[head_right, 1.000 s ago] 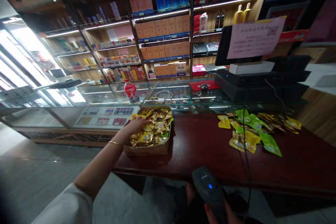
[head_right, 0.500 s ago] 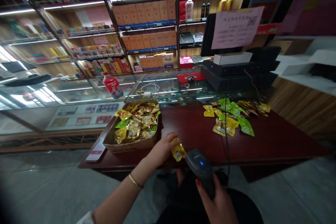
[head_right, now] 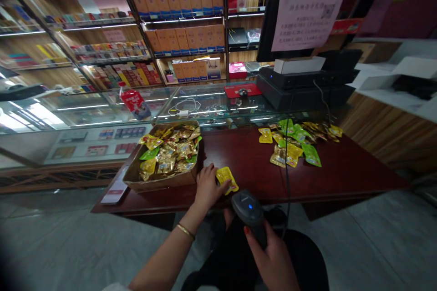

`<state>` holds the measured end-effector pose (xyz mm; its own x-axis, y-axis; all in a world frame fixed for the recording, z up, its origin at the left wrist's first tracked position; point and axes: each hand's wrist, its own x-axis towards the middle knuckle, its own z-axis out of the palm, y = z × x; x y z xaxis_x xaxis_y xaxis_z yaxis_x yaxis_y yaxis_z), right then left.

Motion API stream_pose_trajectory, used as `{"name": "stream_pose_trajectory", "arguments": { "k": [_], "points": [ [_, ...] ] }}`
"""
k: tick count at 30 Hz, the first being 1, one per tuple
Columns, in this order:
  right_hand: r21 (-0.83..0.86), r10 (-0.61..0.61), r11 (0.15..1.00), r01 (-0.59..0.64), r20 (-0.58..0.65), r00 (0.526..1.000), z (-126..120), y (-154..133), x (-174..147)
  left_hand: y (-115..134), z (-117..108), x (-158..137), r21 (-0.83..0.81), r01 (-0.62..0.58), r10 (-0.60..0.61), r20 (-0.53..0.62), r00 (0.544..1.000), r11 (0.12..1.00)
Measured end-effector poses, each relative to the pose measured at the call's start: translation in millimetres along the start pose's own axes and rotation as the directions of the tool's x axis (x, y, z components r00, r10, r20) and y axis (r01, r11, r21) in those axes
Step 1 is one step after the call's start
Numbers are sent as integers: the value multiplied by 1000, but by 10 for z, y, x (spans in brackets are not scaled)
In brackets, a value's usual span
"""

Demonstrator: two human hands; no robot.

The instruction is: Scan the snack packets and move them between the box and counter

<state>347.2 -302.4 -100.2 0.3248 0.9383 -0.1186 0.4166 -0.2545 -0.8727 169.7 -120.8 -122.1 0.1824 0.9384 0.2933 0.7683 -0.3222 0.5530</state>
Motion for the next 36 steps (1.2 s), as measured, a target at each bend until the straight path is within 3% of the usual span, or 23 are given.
{"name": "stream_pose_trajectory", "arguments": {
  "k": [3, 5, 8, 14, 25, 36],
  "points": [
    [43, -23, 999, 25, -44, 999, 54, -43, -13, -74, 26, 27, -229, 50, -33, 79, 996, 972],
    [48, -37, 998, 38, -39, 999, 73, -53, -10, -159, 39, 36, -416, 125, -81, 121, 989, 901],
    [20, -71, 997, 71, 21, 997, 76, -57, -3, -275, 58, 46, -567, 118, -78, 94, 993, 815],
    [-52, -107, 992, 113, 101, 989, 47, -70, -36, -325, 95, 63, -538, -26, 59, 43, 997, 843],
    [-99, -96, 989, 106, 107, 990, 6, -63, -33, -250, 23, 60, -461, -8, 48, 76, 996, 888],
    [-166, -72, 981, 96, 147, 987, 49, -120, -4, -258, 62, 29, -505, -52, 90, 52, 995, 862]
  ]
}}
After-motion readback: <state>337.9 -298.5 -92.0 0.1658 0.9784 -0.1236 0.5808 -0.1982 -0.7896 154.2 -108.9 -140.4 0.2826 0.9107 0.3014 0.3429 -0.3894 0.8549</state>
